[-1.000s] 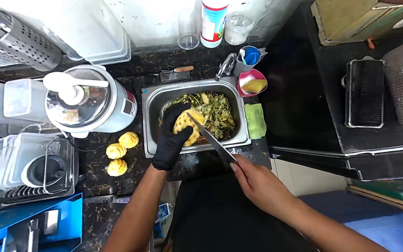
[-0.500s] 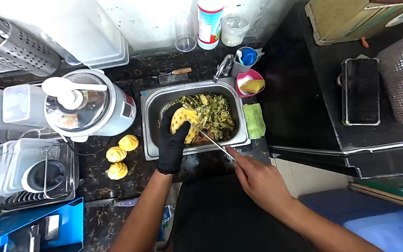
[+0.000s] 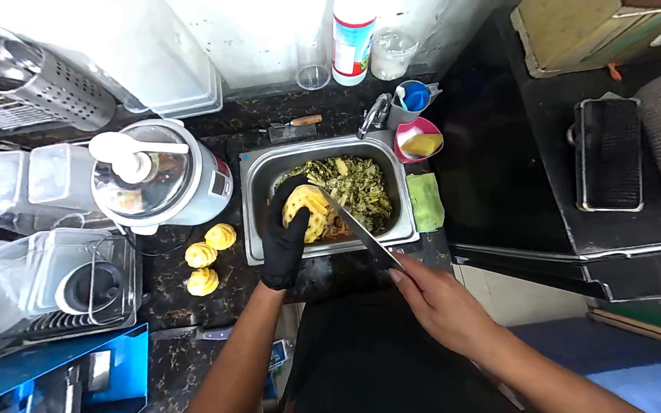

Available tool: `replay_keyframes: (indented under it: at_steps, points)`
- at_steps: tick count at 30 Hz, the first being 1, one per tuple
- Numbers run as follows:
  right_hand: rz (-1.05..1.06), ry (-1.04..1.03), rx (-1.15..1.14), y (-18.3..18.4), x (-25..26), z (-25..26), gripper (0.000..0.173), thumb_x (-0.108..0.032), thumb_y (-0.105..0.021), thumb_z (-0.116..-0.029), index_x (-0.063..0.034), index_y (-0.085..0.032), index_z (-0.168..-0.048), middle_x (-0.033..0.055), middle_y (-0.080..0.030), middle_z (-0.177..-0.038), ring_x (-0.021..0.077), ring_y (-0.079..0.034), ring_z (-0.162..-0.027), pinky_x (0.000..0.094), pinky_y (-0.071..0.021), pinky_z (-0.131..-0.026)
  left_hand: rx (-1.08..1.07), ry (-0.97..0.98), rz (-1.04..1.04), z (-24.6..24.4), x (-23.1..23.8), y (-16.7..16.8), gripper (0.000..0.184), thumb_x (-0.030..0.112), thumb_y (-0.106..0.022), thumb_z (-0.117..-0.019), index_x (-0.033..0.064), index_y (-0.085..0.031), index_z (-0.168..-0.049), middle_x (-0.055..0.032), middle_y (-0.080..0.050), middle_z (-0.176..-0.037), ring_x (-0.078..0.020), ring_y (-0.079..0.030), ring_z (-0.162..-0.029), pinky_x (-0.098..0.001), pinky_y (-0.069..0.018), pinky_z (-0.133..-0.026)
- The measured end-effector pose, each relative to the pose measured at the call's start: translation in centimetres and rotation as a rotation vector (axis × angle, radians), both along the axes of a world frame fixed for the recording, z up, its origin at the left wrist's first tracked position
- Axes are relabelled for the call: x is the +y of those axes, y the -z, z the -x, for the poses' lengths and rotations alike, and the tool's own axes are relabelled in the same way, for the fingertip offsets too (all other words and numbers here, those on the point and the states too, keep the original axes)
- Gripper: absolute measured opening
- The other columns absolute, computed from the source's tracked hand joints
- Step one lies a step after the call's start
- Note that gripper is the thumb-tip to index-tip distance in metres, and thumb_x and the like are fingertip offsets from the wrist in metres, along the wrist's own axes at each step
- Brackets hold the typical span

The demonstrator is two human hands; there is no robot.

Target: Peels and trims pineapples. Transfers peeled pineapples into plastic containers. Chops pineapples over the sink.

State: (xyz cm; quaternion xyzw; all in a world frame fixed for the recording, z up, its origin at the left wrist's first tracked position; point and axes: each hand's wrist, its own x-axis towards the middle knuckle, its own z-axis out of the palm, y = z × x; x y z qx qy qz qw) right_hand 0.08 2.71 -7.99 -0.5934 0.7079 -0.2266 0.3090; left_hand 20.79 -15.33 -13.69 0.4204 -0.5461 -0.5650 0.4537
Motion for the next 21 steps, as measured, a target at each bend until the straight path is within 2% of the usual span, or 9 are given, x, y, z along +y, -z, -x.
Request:
replay_keyframes:
  at_steps: [2, 4, 7, 10, 12, 14, 17, 21]
  points:
    - [-0.027, -0.029, -0.03, -0.5, -0.2, 0.0, 0.04, -0.038, -0.039, -0.1104, -0.0196, -0.062, -0.137, -0.0012, -0.061, -0.069, 0.0134, -0.057, -0.056, 0.0365, -0.0497, -0.051, -0.032, 0.025, 0.085, 0.0, -0.2, -0.5, 0.048, 0.015, -0.066, -0.0927, 0.0108, -0.059, -0.14, -0.0042, -0.063, -0.138, -0.0165, -0.064, -0.119, -0.0353, -0.0575, -0.096]
    - [-0.052, -0.045, -0.026, -0.9, -0.4, 0.0, 0.04, -0.038, -0.039, -0.1103, -0.02, -0.061, -0.138, -0.0016, -0.06, -0.068, 0.0134, -0.056, -0.055, 0.0363, -0.0492, -0.051, -0.058, 0.037, 0.137, 0.1, -0.2, -0.7, 0.052, 0.019, -0.07, -0.0901, 0.0102, -0.058, -0.14, -0.0039, -0.062, -0.139, -0.016, -0.062, -0.123, -0.0349, -0.0556, -0.1]
    - [-0.068, -0.057, -0.017, -1.1, -0.5, 0.0, 0.041, -0.038, -0.038, -0.1104, -0.0196, -0.061, -0.139, -0.002, -0.058, -0.066, 0.0132, -0.055, -0.054, 0.0354, -0.0485, -0.05, -0.081, 0.035, 0.203, 0.0, -0.3, -0.6, 0.054, 0.023, -0.071, -0.0896, 0.01, -0.058, -0.14, -0.004, -0.061, -0.141, -0.0162, -0.059, -0.127, -0.0361, -0.0532, -0.104]
    - [-0.131, -0.082, -0.049, -1.4, -0.9, 0.0, 0.041, -0.038, -0.037, -0.1104, -0.019, -0.06, -0.138, -0.0026, -0.056, -0.065, 0.0127, -0.054, -0.053, 0.0342, -0.0477, -0.05, -0.128, 0.085, 0.215, -0.3, -0.3, -0.6, 0.055, 0.024, -0.073, -0.0879, 0.0096, -0.059, -0.139, -0.0042, -0.059, -0.143, -0.0162, -0.057, -0.131, -0.036, -0.0519, -0.107]
    - [-0.173, -0.087, -0.06, -1.5, -1.1, 0.3, 0.041, -0.039, -0.037, -0.1106, -0.0195, -0.058, -0.14, -0.0016, -0.057, -0.067, 0.0139, -0.055, -0.055, 0.0358, -0.0485, -0.052, -0.169, 0.113, 0.192, -0.2, -0.1, -0.3, 0.055, 0.022, -0.073, -0.0861, 0.0102, -0.06, -0.138, -0.0034, -0.06, -0.142, -0.0148, -0.057, -0.13, -0.0345, -0.0527, -0.105]
    - [-0.097, -0.061, 0.026, -1.3, -1.0, 0.2, 0.042, -0.036, -0.038, -0.1106, -0.0218, -0.057, -0.146, -0.0004, -0.061, -0.069, 0.0157, -0.057, -0.056, 0.0381, -0.0502, -0.051, -0.174, 0.082, 0.167, 0.0, -0.1, -0.1, 0.054, 0.02, -0.071, -0.0876, 0.0109, -0.059, -0.14, -0.0032, -0.059, -0.144, -0.0146, -0.057, -0.129, -0.0351, -0.0529, -0.105]
    - [0.074, -0.022, 0.207, -0.5, -0.7, -0.3, 0.042, -0.03, -0.041, -0.1087, -0.0216, -0.059, -0.146, 0.0006, -0.065, -0.071, 0.0168, -0.059, -0.054, 0.0378, -0.0493, -0.047, -0.19, -0.004, 0.157, 0.3, -0.2, -0.4, 0.054, 0.018, -0.07, -0.0897, 0.0142, -0.058, -0.142, -0.0012, -0.062, -0.14, -0.0123, -0.062, -0.12, -0.0336, -0.056, -0.099]
    - [0.106, -0.037, 0.318, 0.2, -0.7, -0.5, 0.043, -0.026, -0.042, -0.107, -0.0216, -0.059, -0.147, 0.0019, -0.065, -0.074, 0.0183, -0.06, -0.054, 0.0379, -0.0496, -0.046, -0.247, -0.051, 0.169, 0.8, 0.0, -0.8, 0.055, 0.019, -0.073, -0.0872, 0.0159, -0.059, -0.141, -0.0002, -0.063, -0.138, -0.0109, -0.062, -0.12, -0.033, -0.0554, -0.099]
